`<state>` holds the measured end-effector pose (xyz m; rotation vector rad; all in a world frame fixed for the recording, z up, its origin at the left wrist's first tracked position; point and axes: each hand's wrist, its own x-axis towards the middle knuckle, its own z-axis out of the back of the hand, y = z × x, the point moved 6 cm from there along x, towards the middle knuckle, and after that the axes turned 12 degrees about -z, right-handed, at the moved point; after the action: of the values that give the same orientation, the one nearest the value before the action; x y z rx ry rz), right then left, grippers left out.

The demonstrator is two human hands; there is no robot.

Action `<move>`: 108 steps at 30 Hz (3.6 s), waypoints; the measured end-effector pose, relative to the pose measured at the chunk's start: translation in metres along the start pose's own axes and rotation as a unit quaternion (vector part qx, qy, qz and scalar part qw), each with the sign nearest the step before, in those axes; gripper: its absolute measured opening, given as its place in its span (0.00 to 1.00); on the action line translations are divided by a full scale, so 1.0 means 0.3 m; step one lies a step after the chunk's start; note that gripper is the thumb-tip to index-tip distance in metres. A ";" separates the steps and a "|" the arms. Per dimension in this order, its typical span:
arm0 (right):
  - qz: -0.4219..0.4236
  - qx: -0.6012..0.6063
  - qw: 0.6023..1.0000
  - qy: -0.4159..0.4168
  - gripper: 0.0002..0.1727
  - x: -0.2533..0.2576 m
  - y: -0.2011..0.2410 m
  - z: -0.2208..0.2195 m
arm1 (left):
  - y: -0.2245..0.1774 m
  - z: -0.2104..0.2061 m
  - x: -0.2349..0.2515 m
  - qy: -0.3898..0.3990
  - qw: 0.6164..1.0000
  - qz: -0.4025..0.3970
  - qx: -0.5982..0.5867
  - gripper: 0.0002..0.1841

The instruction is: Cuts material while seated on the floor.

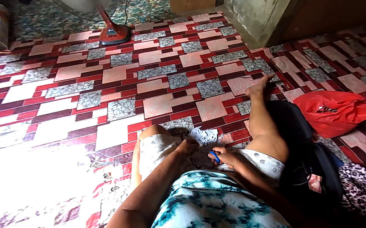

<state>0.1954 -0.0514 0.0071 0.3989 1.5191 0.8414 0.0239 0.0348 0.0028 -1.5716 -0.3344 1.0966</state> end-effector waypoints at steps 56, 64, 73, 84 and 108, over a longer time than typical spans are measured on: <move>0.001 -0.008 1.000 -0.002 0.15 0.001 -0.003 0.003 | -0.003 -0.003 0.001 -0.002 1.000 -0.007 -0.006 0.09; 0.006 -0.007 1.000 0.003 0.14 -0.001 0.000 -0.002 | 0.000 -0.007 0.007 0.003 1.000 -0.012 -0.015 0.08; 0.021 -0.001 1.000 -0.002 0.14 0.005 -0.001 0.001 | -0.001 -0.010 0.009 0.009 1.000 -0.016 -0.005 0.08; 0.034 0.023 0.998 -0.049 0.14 0.001 0.003 0.019 | -0.005 -0.006 0.007 0.003 1.000 -0.015 0.011 0.10; 0.025 0.042 0.997 -0.056 0.13 0.003 -0.004 0.028 | 0.006 0.000 0.003 0.008 1.000 0.018 -0.006 0.12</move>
<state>0.2037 -0.0492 0.0061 0.5385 1.4488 0.7823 0.0237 0.0349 0.0008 -1.6023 -0.3033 1.1102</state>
